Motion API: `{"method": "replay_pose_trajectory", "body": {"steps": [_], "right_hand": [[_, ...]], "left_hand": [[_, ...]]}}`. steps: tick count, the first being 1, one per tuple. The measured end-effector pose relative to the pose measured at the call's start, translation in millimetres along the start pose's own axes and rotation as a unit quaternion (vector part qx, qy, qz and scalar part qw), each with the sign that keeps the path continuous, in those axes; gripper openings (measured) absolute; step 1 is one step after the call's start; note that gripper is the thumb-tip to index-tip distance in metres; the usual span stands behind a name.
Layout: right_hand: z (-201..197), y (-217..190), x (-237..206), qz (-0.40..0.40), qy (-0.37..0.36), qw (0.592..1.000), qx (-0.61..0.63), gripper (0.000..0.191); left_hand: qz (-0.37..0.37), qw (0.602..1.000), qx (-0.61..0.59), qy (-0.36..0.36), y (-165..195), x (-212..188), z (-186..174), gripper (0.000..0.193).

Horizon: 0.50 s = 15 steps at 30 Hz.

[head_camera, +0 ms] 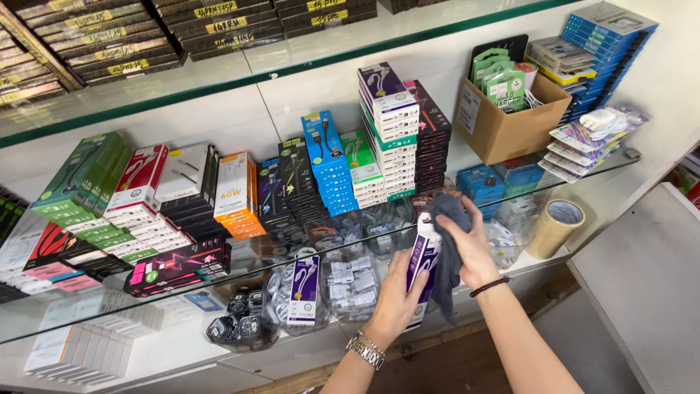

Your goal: The person wipes packaged electronics product boxes on a glass display shelf with a gray cloth, picking up each box, wiping its surfaces, and placing it back on the shelf. They work through several boxes in sequence, occasionally rearranging boxes and stacks on the shelf as they go.

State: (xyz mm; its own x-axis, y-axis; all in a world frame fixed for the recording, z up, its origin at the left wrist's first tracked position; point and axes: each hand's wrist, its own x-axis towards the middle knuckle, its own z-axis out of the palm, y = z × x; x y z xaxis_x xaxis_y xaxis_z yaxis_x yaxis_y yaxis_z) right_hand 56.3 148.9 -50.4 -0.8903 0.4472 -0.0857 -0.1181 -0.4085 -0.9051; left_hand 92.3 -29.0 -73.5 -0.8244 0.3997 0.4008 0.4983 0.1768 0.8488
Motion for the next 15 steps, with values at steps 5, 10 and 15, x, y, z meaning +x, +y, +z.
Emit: {"method": "replay_pose_trajectory", "body": {"steps": [5,10,15], "right_hand": [[20.7,21.1,-14.3,-0.194,0.022,0.971,-0.138,0.045],[36.7,62.3,-67.5,-0.205,-0.116,0.958,-0.162,0.056],[52.2,24.7,-52.2,-0.377,-0.125,0.869,-0.294,0.058]], "left_hand": [[-0.085,0.99,-0.087,0.073,-8.0,23.6,1.9,0.044],[-0.014,0.943,-0.068,0.327,-18.1,53.7,-39.9,0.049],[-0.08,0.913,-0.171,0.363,-10.6,61.5,-51.3,0.051]]}}
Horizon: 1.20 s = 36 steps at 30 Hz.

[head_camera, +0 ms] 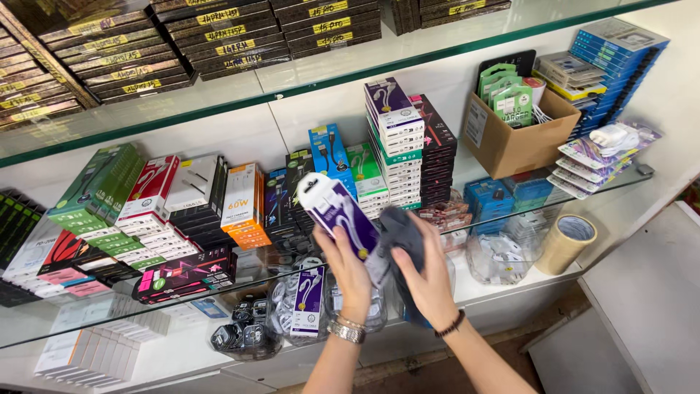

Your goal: The person wipes packaged electronics product boxes on a glass display shelf with a gray cloth, picking up each box, wiping its surfaces, and placing it back on the shelf. They work through several boxes in sequence, occasionally rearranging boxes and stacks on the shelf as they go.

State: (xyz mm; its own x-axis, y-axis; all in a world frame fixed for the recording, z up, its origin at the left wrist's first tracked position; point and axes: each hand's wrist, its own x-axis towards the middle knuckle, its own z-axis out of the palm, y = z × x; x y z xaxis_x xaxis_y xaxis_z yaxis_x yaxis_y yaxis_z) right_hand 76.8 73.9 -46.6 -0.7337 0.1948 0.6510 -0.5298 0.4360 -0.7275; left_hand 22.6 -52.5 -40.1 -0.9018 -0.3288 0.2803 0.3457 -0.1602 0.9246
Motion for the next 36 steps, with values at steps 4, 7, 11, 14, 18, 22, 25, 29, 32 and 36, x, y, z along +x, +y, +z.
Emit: {"method": "replay_pose_trajectory", "body": {"steps": [4,7,11,14,18,22,25,29,32,36], "right_hand": [[7.7,-11.4,5.4,-0.061,-0.076,0.992,-0.082,0.064],[-10.6,3.7,-11.2,-0.01,-0.057,0.994,-0.093,0.065],[-65.0,61.1,26.0,-0.018,0.125,0.986,-0.111,0.051],[-102.4,88.8,98.0,-0.027,0.15,0.975,-0.164,0.056],[-119.2,74.4,145.2,0.064,0.04,0.942,-0.327,0.067],[-102.9,25.3,153.9,0.05,-0.157,0.985,0.057,0.065],[-90.1,5.3,185.1,0.058,-0.213,0.963,0.154,0.066],[-77.0,7.6,256.3,0.059,-0.174,0.981,0.058,0.062],[-67.1,20.4,281.9,0.058,-0.169,0.978,-0.107,0.061],[-59.3,35.8,285.1,0.097,-0.204,0.972,-0.067,0.06]], "left_hand": [[-0.06,0.992,-0.106,0.024,4.6,-9.9,13.7,0.054],[-0.034,0.994,-0.095,0.036,9.5,-3.7,17.4,0.052],[0.001,0.999,-0.027,0.021,16.6,10.8,29.0,0.048],[0.005,1.0,-0.003,-0.009,21.7,17.5,47.5,0.045],[-0.003,1.0,-0.014,-0.011,32.2,31.2,74.7,0.045],[0.017,0.994,-0.104,-0.042,53.3,73.7,118.1,0.039],[0.002,0.993,-0.084,-0.078,75.2,115.8,152.7,0.052],[-0.009,0.991,0.021,-0.133,90.6,154.5,163.3,0.07],[-0.008,0.984,0.068,-0.166,79.9,157.8,161.5,0.073],[-0.031,0.982,0.004,-0.184,61.9,155.6,163.1,0.074]]}}
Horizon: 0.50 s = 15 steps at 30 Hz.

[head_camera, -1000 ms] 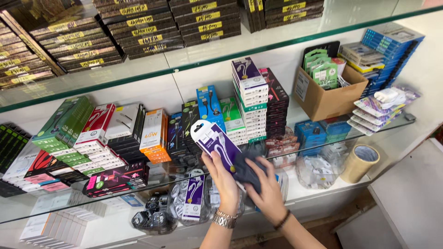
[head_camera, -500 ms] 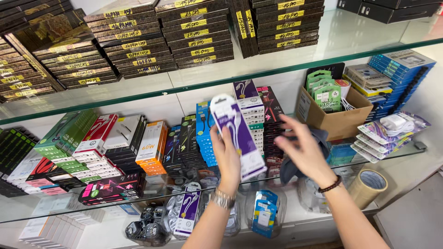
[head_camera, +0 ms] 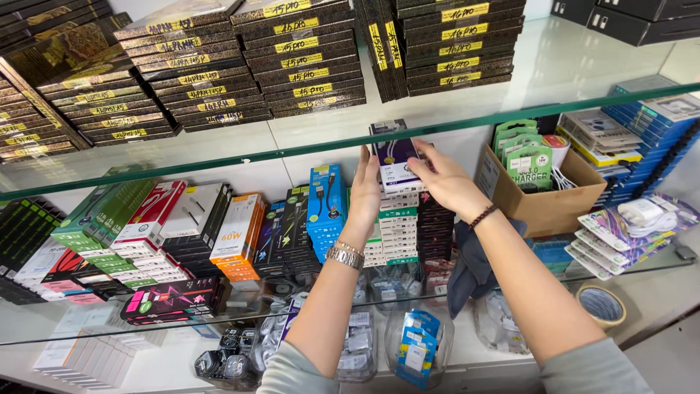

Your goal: The person wipes packaged electronics product boxes on a glass display shelf with a gray cloth, picking up each box, wiping its surfaces, and placing it back on the shelf. They work through several boxes in sequence, occasionally rearranging boxes and stacks on the shelf as they go.

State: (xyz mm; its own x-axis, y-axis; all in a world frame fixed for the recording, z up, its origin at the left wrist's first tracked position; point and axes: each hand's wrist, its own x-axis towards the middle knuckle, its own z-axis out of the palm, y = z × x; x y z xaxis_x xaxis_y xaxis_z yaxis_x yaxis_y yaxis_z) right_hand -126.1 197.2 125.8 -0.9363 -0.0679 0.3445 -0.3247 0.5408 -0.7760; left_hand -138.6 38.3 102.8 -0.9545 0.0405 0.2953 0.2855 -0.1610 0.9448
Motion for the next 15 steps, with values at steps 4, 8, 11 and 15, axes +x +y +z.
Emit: {"method": "replay_pose_trajectory", "body": {"steps": [4,8,11,15], "right_hand": [[11.9,10.4,-2.8,-0.02,0.005,0.998,0.059,0.066],[21.2,6.0,-1.1,-0.047,0.058,0.996,0.038,0.067],[25.6,-1.2,6.4,-0.014,0.056,0.998,0.007,0.065],[30.8,-8.0,20.3,0.01,0.065,0.998,-0.021,0.07]], "left_hand": [[0.057,0.998,0.04,0.0,-6.7,-0.2,5.5,0.073],[0.072,0.993,0.091,0.026,-4.6,2.9,8.3,0.074],[-0.009,0.99,0.128,0.056,-2.3,12.0,7.1,0.077],[-0.042,0.988,0.138,0.05,-2.2,27.3,2.8,0.08]]}}
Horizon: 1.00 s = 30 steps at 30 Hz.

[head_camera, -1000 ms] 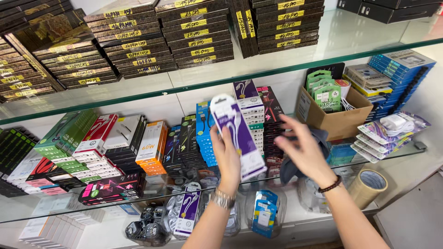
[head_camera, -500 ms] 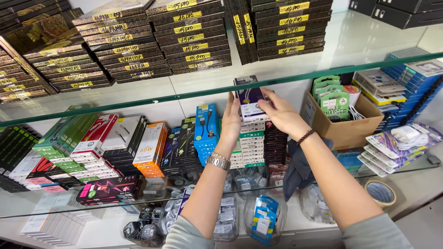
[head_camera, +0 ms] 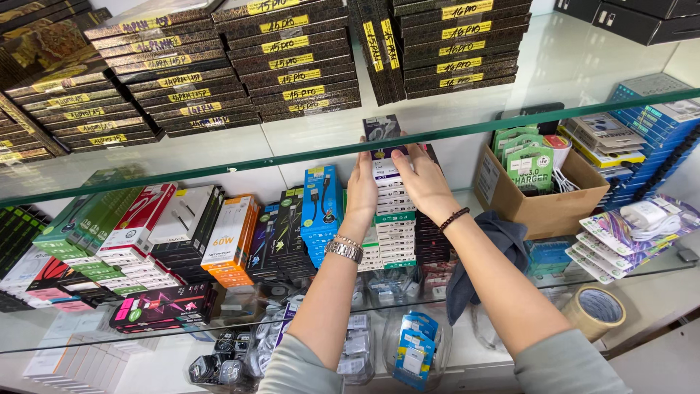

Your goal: The person wipes packaged electronics product boxes on a glass display shelf with a gray cloth, picking up each box, wiping its surfaces, and placing it back on the shelf. They work through several boxes in sequence, occasionally rearranging boxes and stacks on the shelf as they go.

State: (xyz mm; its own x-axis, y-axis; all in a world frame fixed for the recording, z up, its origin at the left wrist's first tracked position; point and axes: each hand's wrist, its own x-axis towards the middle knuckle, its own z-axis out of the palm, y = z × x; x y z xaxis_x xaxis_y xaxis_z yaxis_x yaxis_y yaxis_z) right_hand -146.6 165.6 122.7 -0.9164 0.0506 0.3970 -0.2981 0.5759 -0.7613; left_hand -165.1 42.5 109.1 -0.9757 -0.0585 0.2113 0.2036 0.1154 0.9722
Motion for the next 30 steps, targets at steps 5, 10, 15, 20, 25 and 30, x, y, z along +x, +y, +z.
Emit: {"method": "replay_pose_trajectory", "body": {"steps": [5,10,15,20,25,30], "right_hand": [[-4.9,17.4,-12.6,-0.1,0.069,0.987,0.107,0.062],[-30.1,80.4,-83.1,-0.003,0.241,0.956,-0.17,0.038],[-12.5,132.6,-139.6,-0.007,0.181,0.905,-0.385,0.06],[2.3,137.5,-172.3,0.044,0.124,0.93,-0.344,0.043],[47.3,125.1,-232.7,0.038,0.179,0.981,-0.066,0.028],[111.8,99.9,-291.5,0.181,0.156,0.846,0.477,0.03]], "left_hand": [[0.043,0.99,-0.132,-0.022,-12.2,-1.5,-4.6,0.078],[0.168,0.979,-0.105,0.041,-45.0,-39.0,-16.8,0.066],[0.18,0.975,-0.068,0.106,-78.4,-88.6,-22.6,0.043],[0.215,0.973,0.045,0.074,-111.2,-143.9,-51.9,0.028],[0.223,0.955,0.195,-0.03,-155.5,-195.5,-104.7,0.024],[0.07,0.926,0.369,0.04,-202.5,-218.8,-178.1,0.018]]}}
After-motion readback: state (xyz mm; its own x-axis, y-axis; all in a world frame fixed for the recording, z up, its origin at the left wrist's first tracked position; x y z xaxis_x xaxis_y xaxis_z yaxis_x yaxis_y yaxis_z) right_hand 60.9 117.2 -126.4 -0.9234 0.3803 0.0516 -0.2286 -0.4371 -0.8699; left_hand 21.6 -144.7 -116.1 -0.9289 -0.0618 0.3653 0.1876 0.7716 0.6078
